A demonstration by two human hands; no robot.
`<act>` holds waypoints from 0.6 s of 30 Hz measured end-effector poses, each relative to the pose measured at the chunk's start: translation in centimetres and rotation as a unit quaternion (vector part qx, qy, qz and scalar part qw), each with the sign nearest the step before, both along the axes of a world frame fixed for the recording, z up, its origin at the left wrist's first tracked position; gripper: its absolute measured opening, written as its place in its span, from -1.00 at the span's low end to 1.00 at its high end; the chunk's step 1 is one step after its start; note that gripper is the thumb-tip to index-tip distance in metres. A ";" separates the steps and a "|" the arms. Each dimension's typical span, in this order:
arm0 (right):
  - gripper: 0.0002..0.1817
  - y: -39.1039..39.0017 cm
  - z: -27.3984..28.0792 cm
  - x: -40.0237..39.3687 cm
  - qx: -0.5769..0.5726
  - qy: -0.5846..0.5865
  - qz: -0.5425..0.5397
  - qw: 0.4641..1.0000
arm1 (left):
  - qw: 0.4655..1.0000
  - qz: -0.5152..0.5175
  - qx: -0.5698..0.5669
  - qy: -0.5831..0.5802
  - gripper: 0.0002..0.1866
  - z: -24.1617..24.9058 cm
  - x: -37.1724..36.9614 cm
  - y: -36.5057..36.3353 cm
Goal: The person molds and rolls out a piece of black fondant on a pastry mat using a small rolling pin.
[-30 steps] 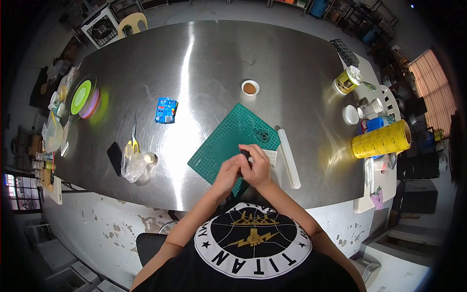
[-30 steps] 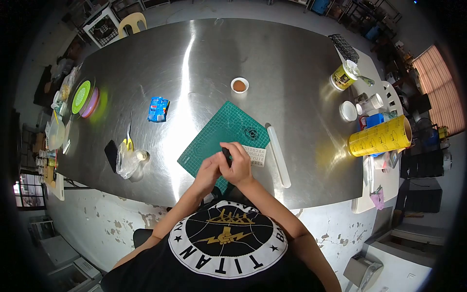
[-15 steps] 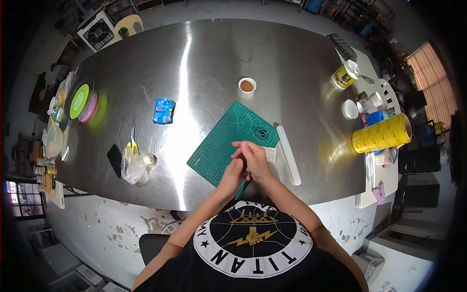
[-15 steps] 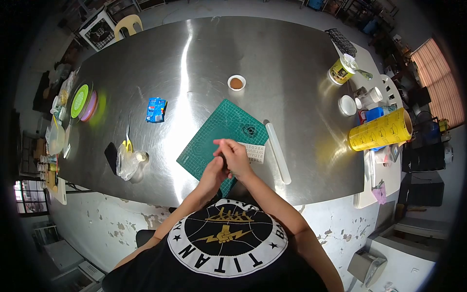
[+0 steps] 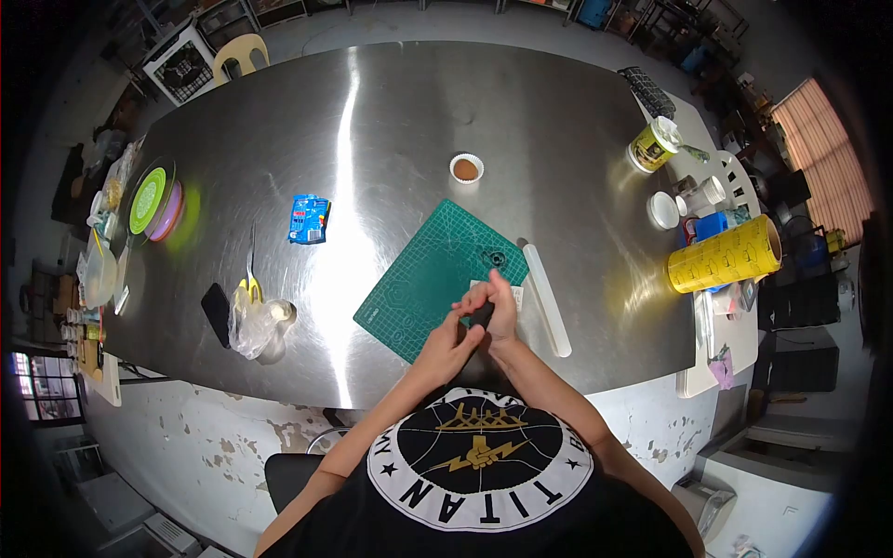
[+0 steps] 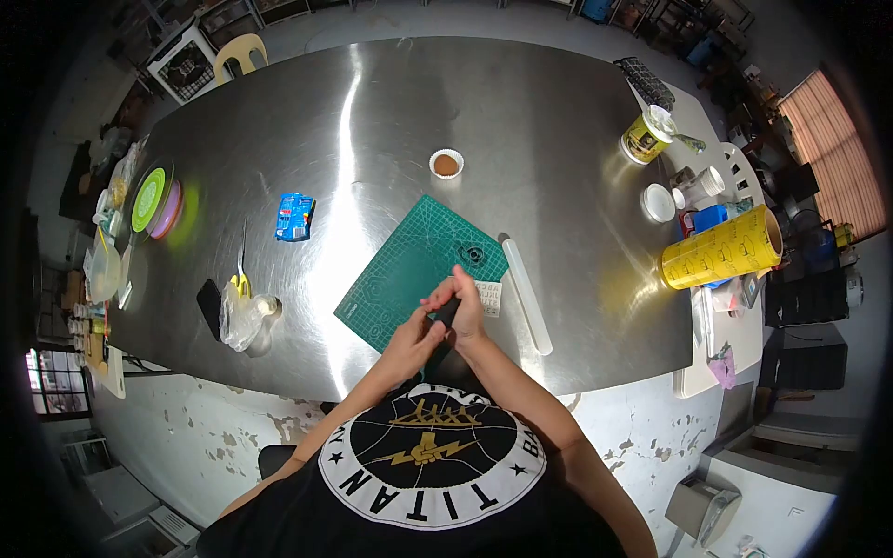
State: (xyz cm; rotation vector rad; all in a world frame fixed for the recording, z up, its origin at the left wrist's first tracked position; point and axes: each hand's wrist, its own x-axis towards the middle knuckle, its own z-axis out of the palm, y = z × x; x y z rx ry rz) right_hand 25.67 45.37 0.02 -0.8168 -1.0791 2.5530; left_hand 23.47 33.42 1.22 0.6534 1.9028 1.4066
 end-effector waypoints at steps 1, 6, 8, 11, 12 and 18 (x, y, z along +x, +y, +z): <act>-0.39 0.6 0.2 0.1 0.003 0.009 -0.010 1.000 | 1.000 0.000 0.001 0.001 -0.61 0.1 0.0 -0.1; -0.39 1.3 0.3 0.5 0.045 -0.001 -0.028 0.999 | 0.977 0.038 0.041 0.205 -0.53 0.7 0.6 0.0; -0.45 0.4 0.1 0.1 -0.019 -0.076 0.013 0.997 | 0.950 0.081 0.100 0.286 -0.54 0.7 0.4 0.1; -0.57 -0.8 0.2 -0.1 -0.094 -0.103 0.008 0.990 | 0.922 0.071 0.107 0.366 -0.59 -0.6 -0.4 -0.1; -0.62 -1.0 0.4 -0.3 -0.107 -0.093 -0.022 0.990 | 0.937 0.081 0.095 0.325 -0.61 -0.6 -0.4 -0.3; -0.66 -1.5 0.5 -0.6 -0.070 -0.084 -0.116 0.987 | 0.951 0.066 0.094 0.286 -0.61 -0.4 0.0 -0.6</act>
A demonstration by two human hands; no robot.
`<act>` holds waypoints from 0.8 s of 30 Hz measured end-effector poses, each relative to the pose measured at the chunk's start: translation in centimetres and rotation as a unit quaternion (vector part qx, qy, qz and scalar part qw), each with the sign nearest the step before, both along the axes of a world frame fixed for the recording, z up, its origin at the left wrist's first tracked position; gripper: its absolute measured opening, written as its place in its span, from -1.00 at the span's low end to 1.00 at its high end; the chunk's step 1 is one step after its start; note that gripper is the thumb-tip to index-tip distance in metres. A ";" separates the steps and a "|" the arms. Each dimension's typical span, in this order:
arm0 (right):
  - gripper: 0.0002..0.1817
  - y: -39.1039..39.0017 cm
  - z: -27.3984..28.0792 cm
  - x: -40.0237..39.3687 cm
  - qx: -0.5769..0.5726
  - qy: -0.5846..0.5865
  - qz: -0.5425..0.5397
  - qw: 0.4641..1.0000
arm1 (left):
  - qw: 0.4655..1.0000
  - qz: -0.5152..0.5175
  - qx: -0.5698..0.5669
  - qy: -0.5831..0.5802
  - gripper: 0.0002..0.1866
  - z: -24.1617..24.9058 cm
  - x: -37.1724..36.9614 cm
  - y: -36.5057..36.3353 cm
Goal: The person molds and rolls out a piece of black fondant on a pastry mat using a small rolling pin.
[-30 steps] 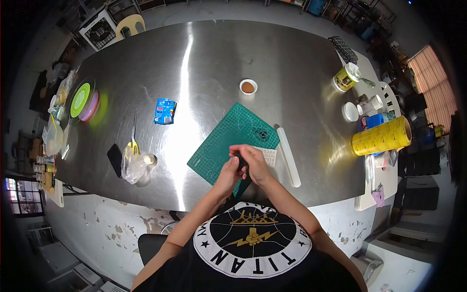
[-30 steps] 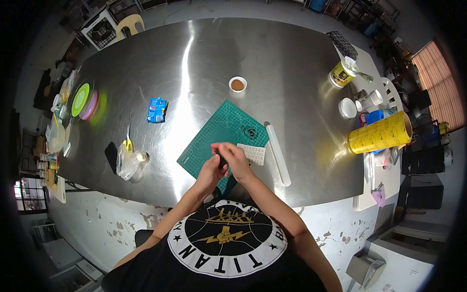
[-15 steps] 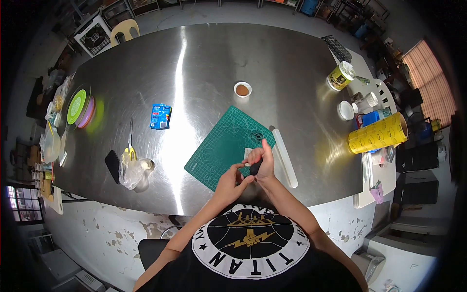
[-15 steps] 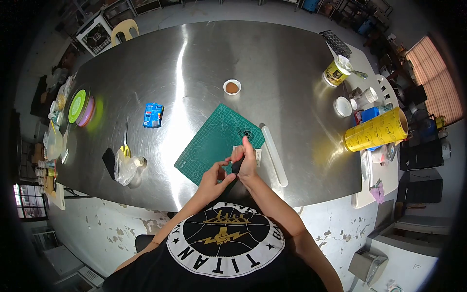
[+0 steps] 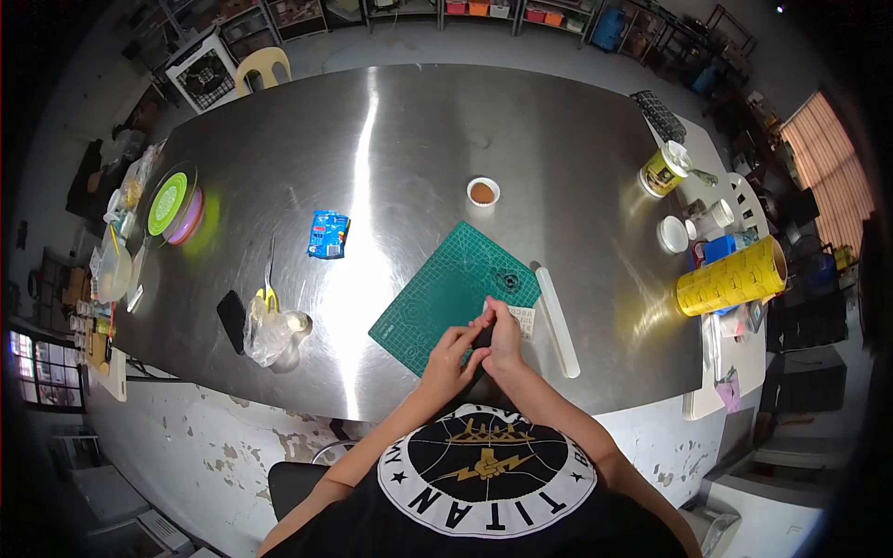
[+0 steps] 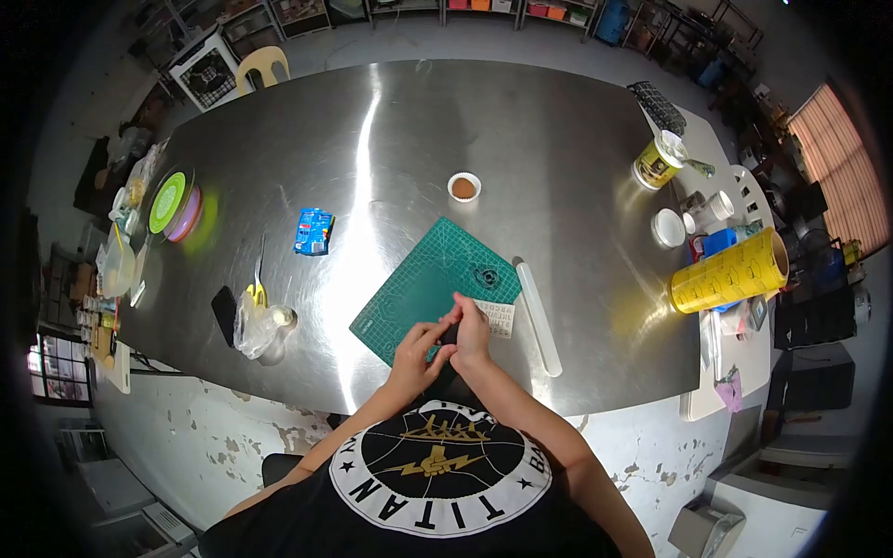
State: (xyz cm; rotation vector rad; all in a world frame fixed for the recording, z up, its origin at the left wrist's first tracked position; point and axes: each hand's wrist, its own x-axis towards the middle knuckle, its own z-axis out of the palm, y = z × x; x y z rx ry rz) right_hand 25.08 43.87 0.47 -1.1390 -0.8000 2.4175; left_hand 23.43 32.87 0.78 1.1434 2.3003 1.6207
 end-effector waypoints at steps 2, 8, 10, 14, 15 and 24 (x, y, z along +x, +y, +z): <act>-0.65 0.2 -0.4 0.3 0.004 -0.002 0.000 1.000 | 0.999 -0.028 -0.005 0.036 -0.63 -0.7 0.0 0.0; -0.79 0.3 -1.2 0.5 0.081 -0.051 0.010 0.995 | 1.000 -0.002 0.015 0.027 -0.70 -1.0 0.5 0.5; -0.75 0.5 -1.5 0.4 0.033 -0.050 0.038 0.997 | 0.999 0.024 0.017 -0.030 -0.72 -1.7 0.4 0.5; -0.70 1.7 -2.3 0.7 -0.037 0.057 0.126 0.990 | 0.954 0.090 0.071 -0.278 -0.81 -5.4 -0.4 0.1; -0.70 2.4 -3.3 0.9 -0.043 0.051 0.126 0.990 | 0.926 0.108 0.077 -0.353 -0.81 -5.6 -1.0 -0.2; -0.21 6.8 -3.4 3.3 0.712 -0.218 0.411 0.527 | 0.877 0.109 0.063 -0.463 -0.68 -9.5 -3.4 -1.9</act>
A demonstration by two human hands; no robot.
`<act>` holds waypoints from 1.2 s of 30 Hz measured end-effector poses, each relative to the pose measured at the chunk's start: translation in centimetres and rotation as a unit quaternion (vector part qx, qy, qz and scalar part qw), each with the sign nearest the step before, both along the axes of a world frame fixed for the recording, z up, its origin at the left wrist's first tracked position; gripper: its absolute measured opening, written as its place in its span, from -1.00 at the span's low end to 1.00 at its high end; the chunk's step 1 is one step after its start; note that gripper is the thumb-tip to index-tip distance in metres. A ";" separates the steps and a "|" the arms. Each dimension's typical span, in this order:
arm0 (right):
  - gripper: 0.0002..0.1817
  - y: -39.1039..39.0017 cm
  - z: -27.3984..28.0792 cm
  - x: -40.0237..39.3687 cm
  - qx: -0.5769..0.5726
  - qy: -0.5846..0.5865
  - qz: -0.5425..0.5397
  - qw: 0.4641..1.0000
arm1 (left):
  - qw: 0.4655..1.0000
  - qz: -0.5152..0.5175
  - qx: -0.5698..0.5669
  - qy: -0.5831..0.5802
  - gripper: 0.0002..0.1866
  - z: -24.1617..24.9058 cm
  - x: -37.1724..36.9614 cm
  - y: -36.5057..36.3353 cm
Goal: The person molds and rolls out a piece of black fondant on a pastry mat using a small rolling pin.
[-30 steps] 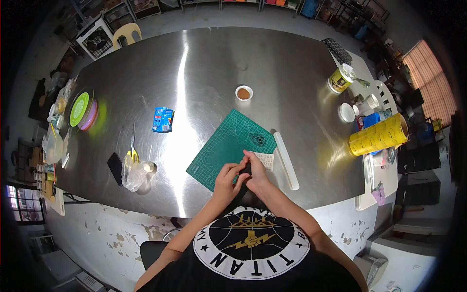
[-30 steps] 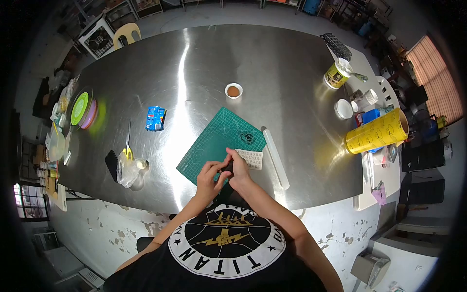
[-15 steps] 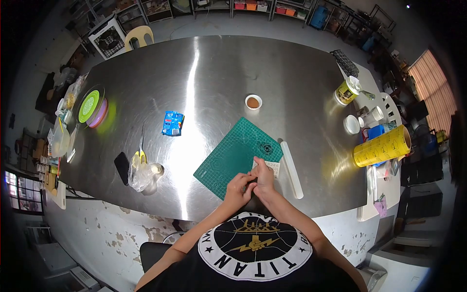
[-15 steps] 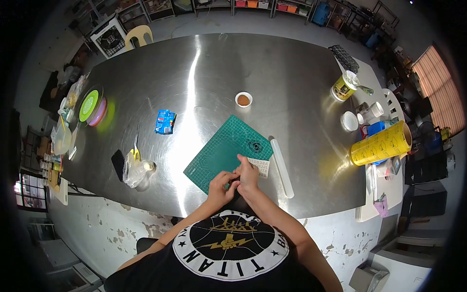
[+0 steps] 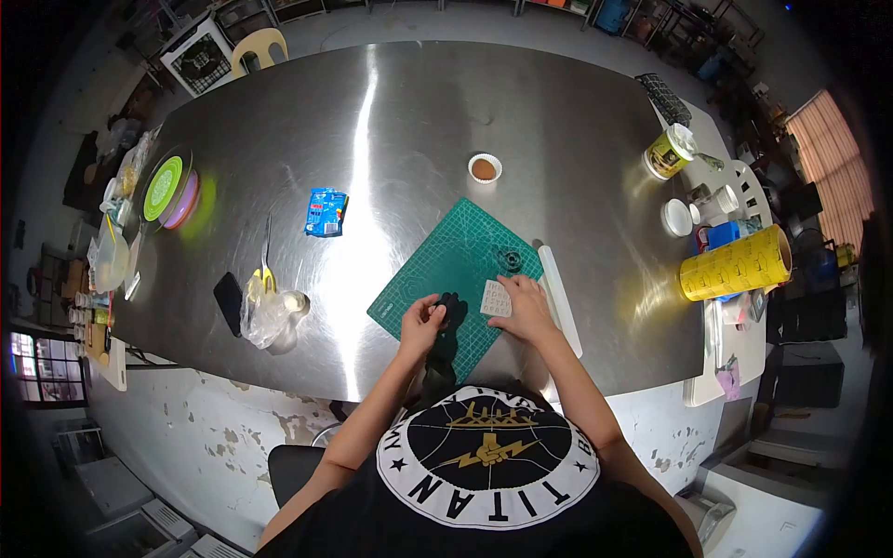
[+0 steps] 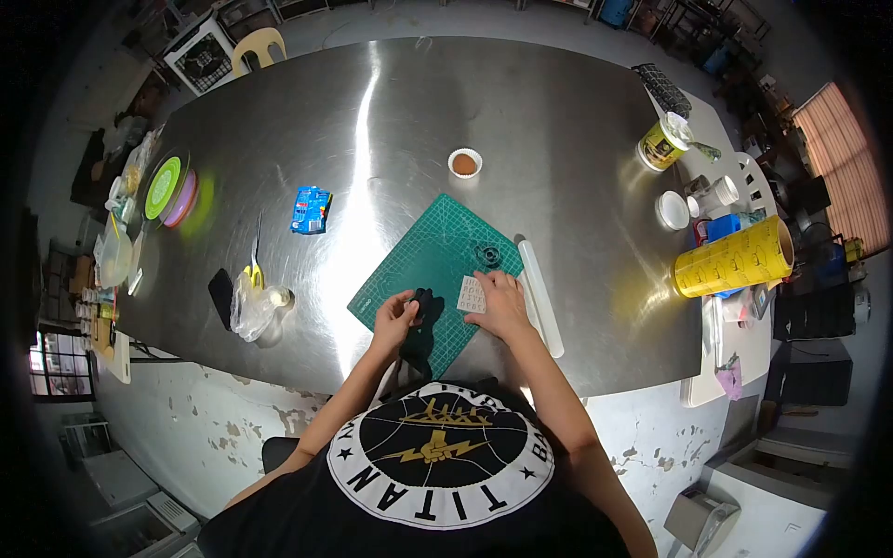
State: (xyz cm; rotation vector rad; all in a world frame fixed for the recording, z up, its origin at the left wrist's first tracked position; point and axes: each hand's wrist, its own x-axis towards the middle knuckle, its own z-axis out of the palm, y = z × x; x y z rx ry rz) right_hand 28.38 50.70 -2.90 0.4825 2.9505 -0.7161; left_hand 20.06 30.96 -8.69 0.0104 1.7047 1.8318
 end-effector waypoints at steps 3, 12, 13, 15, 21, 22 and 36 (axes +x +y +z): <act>-0.34 0.4 0.1 -0.6 -0.016 -0.059 -0.002 0.998 | 0.985 0.011 0.079 -0.151 -0.67 0.6 0.1 0.1; -0.52 1.2 0.3 -8.1 -0.223 0.046 -0.078 0.971 | 0.998 -0.068 -0.006 -0.006 -0.71 1.4 0.3 -0.1; -0.51 1.1 0.0 -9.1 -0.238 0.078 -0.112 0.962 | 0.998 -0.069 -0.007 -0.005 -0.71 1.0 0.4 -0.1; -0.52 0.7 -1.2 -10.4 -0.170 0.111 -0.116 0.972 | 0.995 -0.050 -0.038 0.076 -0.73 0.5 0.5 0.1; -0.62 -3.7 -0.1 -7.8 -0.197 0.231 0.055 0.951 | 0.997 0.040 0.057 -0.022 -0.66 0.8 0.2 0.2; -0.62 -4.7 0.2 -6.7 -0.309 0.156 0.072 0.935 | 0.997 0.042 0.058 -0.025 -0.66 1.2 0.3 0.3; -0.71 -6.0 -1.9 -2.9 -0.578 0.092 -0.109 0.804 | 0.986 -0.104 0.125 -0.026 -0.58 1.1 1.8 1.5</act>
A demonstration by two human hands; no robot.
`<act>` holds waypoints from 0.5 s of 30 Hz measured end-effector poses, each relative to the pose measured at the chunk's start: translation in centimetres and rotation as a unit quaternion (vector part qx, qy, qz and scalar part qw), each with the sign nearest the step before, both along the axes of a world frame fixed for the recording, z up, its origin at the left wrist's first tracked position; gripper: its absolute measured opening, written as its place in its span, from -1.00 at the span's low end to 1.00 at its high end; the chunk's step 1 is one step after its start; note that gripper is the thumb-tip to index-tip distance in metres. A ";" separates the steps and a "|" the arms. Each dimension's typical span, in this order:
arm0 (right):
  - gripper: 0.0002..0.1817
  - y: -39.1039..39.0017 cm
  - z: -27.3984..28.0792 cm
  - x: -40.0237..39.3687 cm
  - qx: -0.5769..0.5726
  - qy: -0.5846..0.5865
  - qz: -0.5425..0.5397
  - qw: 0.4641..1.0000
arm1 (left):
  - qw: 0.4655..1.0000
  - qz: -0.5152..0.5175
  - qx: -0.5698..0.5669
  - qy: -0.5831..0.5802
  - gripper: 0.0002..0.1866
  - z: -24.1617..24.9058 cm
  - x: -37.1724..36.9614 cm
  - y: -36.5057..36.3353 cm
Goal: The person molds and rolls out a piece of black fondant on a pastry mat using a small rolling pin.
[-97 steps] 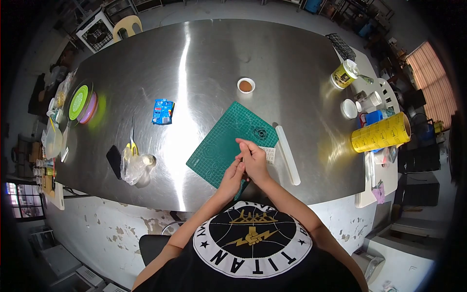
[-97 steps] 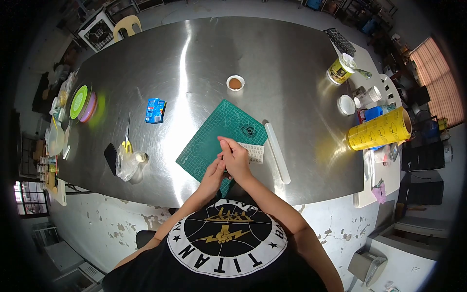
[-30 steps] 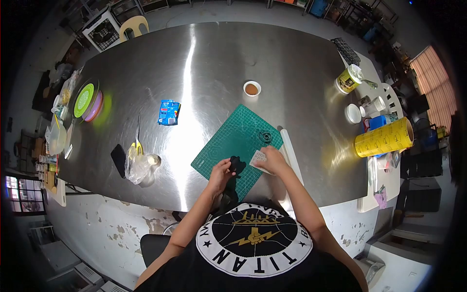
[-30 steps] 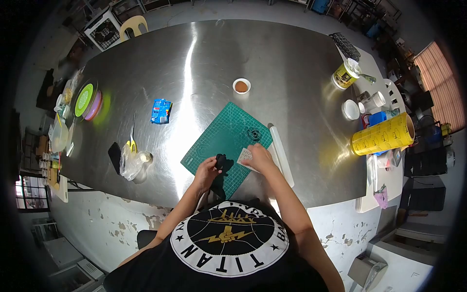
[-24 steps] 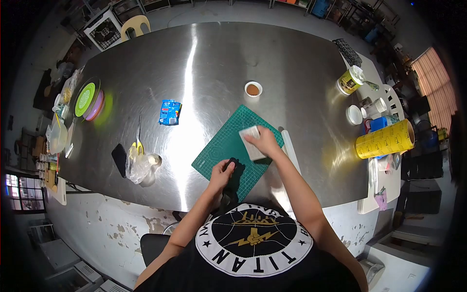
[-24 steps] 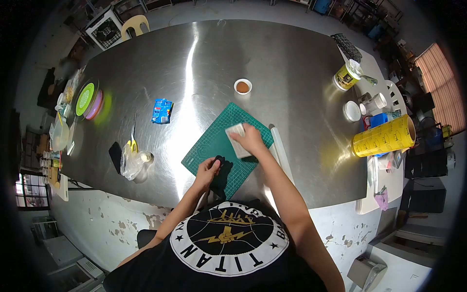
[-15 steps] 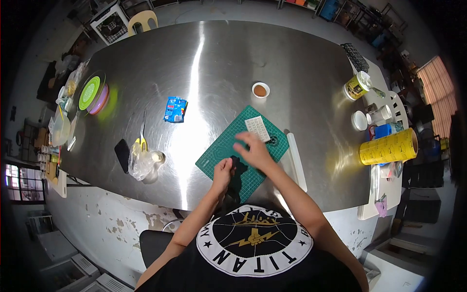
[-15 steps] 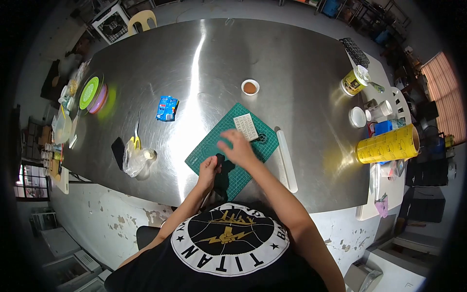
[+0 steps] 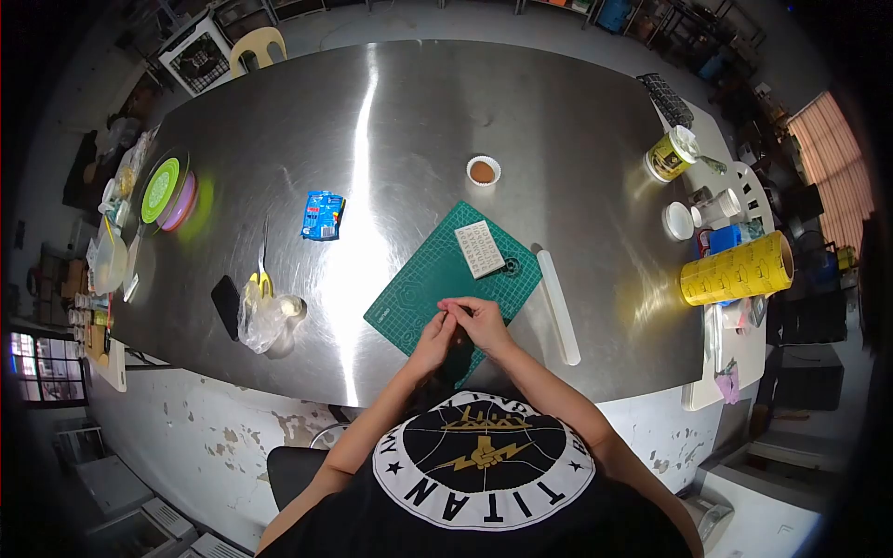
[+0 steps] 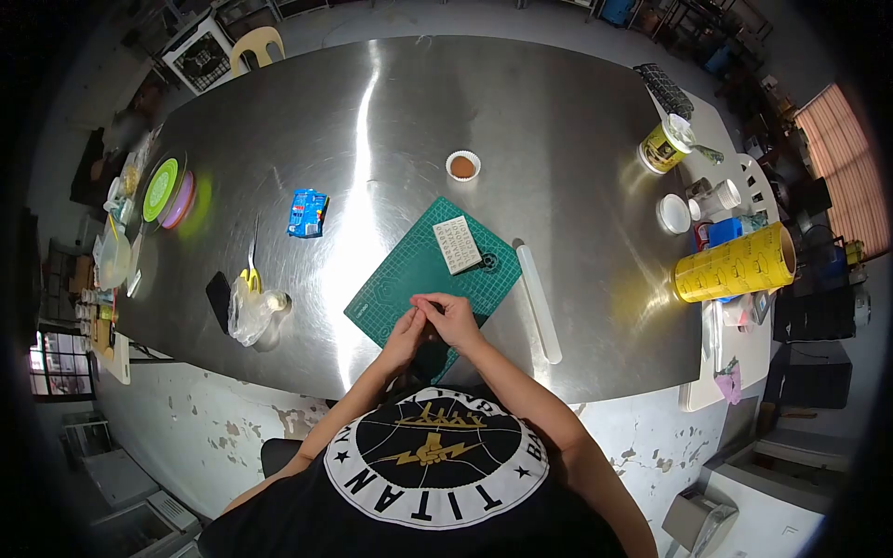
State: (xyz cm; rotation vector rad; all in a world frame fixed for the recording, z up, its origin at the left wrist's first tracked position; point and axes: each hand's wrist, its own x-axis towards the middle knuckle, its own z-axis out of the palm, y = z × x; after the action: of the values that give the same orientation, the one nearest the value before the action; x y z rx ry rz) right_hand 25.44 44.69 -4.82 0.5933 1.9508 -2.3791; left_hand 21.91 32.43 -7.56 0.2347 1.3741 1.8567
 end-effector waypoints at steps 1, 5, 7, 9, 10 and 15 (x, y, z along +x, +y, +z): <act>-0.69 0.0 0.5 0.0 -0.086 -0.010 0.015 0.996 | 0.999 0.014 0.036 0.016 -0.57 -0.1 0.0 -0.1; -0.66 -0.8 2.5 0.4 -0.163 0.025 -0.001 0.986 | 0.992 0.021 0.043 -0.113 -0.53 2.4 -0.5 -0.7; -0.69 -0.4 2.8 0.5 -0.117 -0.002 0.018 0.993 | 0.996 -0.021 0.005 -0.084 -0.50 2.4 -0.6 -0.8; -0.71 -0.2 3.1 0.5 -0.095 -0.037 0.011 0.995 | 0.997 -0.025 0.001 -0.073 -0.48 2.8 -0.4 -0.6; -0.72 -0.1 3.2 0.6 -0.073 -0.072 0.003 0.995 | 0.998 -0.030 -0.003 -0.064 -0.45 3.1 -0.2 -0.4; -0.72 -0.8 -0.1 0.3 0.007 0.044 -0.073 0.996 | 0.994 0.018 -0.091 0.055 -0.47 2.6 0.3 0.3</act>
State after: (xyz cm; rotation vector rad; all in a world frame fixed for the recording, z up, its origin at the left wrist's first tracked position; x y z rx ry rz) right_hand 25.79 43.84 -4.90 0.6632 2.0260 -2.5207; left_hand 22.24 32.76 -4.98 0.2209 1.6231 1.7563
